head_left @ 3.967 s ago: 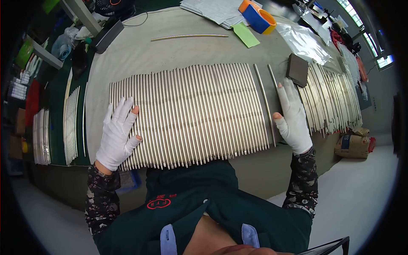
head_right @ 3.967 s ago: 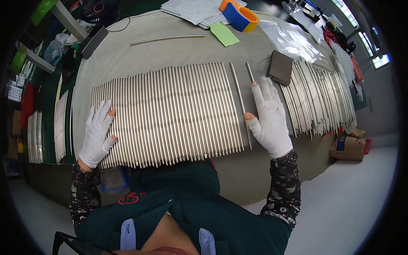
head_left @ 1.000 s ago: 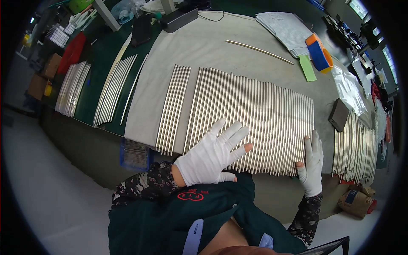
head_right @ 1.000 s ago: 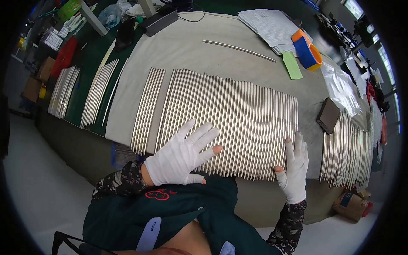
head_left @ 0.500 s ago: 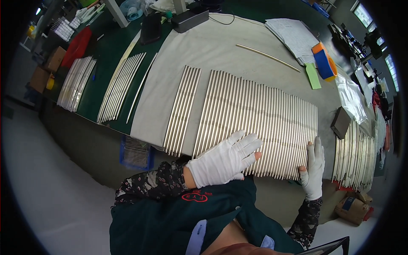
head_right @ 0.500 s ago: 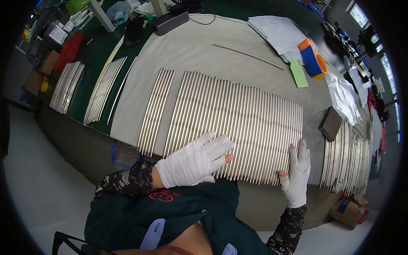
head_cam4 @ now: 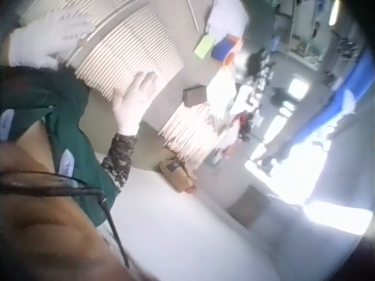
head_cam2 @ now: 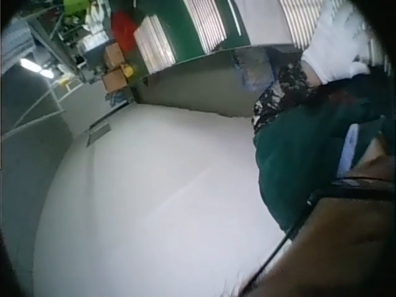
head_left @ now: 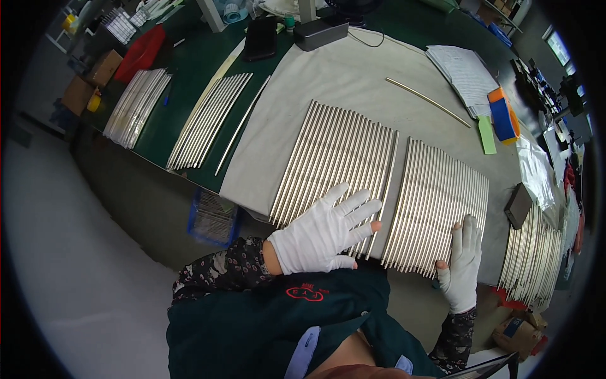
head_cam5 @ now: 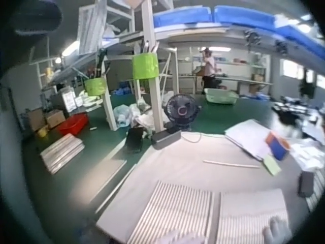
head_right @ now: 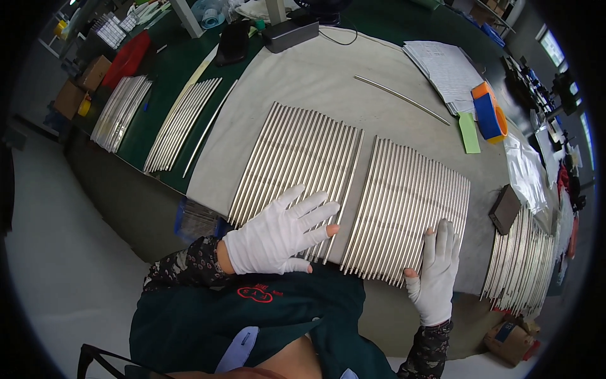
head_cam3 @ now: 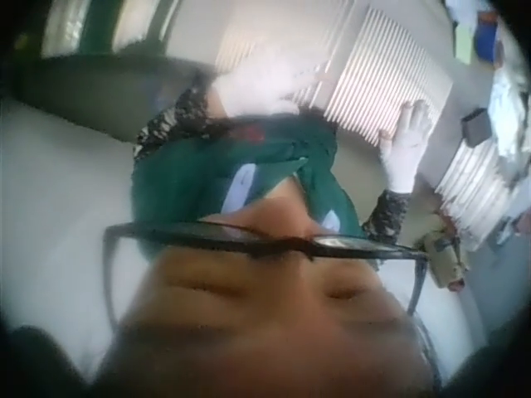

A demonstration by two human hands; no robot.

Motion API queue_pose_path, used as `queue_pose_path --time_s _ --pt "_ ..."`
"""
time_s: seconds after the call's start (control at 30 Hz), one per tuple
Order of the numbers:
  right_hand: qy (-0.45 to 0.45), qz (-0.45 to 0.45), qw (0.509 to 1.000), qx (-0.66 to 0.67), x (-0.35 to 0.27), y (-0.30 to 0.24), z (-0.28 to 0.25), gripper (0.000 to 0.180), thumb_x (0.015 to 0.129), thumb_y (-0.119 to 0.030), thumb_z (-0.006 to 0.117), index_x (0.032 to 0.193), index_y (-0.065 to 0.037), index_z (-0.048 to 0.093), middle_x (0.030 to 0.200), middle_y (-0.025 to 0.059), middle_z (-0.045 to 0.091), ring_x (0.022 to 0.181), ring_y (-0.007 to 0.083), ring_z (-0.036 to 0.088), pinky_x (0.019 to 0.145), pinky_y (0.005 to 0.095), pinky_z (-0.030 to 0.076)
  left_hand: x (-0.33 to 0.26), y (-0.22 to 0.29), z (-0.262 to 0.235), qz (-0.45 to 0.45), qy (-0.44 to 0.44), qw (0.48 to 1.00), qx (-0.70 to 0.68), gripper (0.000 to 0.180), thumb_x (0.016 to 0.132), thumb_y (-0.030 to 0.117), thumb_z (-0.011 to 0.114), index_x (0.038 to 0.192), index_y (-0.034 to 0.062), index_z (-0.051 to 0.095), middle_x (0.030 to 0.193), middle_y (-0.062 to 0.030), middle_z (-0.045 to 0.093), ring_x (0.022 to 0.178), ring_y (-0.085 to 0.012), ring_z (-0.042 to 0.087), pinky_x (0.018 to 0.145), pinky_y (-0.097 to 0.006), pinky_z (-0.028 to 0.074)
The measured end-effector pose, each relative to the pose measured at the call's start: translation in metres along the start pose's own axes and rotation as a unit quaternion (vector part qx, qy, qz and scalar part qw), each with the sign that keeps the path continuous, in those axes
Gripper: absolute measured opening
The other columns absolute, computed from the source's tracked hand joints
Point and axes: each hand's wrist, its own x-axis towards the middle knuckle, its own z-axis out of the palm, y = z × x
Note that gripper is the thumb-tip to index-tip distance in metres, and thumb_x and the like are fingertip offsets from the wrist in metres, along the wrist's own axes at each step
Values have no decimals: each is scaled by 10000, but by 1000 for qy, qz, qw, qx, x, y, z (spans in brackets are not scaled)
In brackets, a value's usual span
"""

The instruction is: Sanding or cleaning a large set of thin metal or wooden rods laid out on a table using a sanding block.

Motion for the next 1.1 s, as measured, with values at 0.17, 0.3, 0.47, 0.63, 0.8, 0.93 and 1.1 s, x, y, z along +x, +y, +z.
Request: queue_pose_path --time_s 0.17,0.3,0.47,0.63,0.8,0.93,1.1 --pt "-18 -24 999 13 26 -34 -1 818 927 -662 220 1434 -21 262 1414 304 324 1325 478 300 1082 575 230 -22 -22 -6 -34 4 998 61 748 838 655 455 1371 130 455 1467 -175 355 1343 -371 333 1108 -552 202" --pt "-35 -62 996 46 48 -63 -1 848 900 -686 248 1347 25 362 1367 316 359 1290 484 335 1065 579 251 -41 -39 -8 -75 26 994 73 802 874 736 204 1447 195 352 1461 -185 360 1336 -402 331 1098 -570 191" --pt "-44 -116 991 55 68 -88 3 842 893 -668 296 1330 47 383 1354 311 365 1296 466 330 1081 562 246 -61 -54 -8 -95 67 991 63 792 881 732 199 1488 228 270 1465 -190 346 1343 -421 312 1101 -579 176" --pt "-31 -131 987 83 82 -116 4 822 854 -628 409 1322 47 391 1331 307 393 1297 453 335 1092 541 242 -60 -55 -10 -94 60 991 68 818 879 737 195 1496 203 252 1468 -191 342 1345 -431 306 1107 -577 168" --pt "-31 -182 968 167 83 -121 0 800 824 -587 499 1303 46 403 1310 295 423 1267 456 371 1084 522 264 -63 -55 -11 -124 81 989 29 918 848 771 236 1460 92 322 1460 -185 361 1355 -392 320 1128 -533 165" --pt "80 -87 984 133 66 -75 -12 820 898 -652 338 1341 37 368 1332 304 401 1236 487 384 1028 549 311 -66 -61 -13 -104 165 976 -100 906 865 756 220 1510 122 184 1496 -183 310 1383 -389 280 1142 -512 144" --pt "86 63 994 -34 14 12 -6 797 935 -625 297 1398 23 318 1364 288 386 1248 469 379 1033 526 315 -55 -73 -31 -131 183 971 -75 896 869 749 222 1502 115 215 1504 -166 308 1396 -359 272 1153 -475 151"
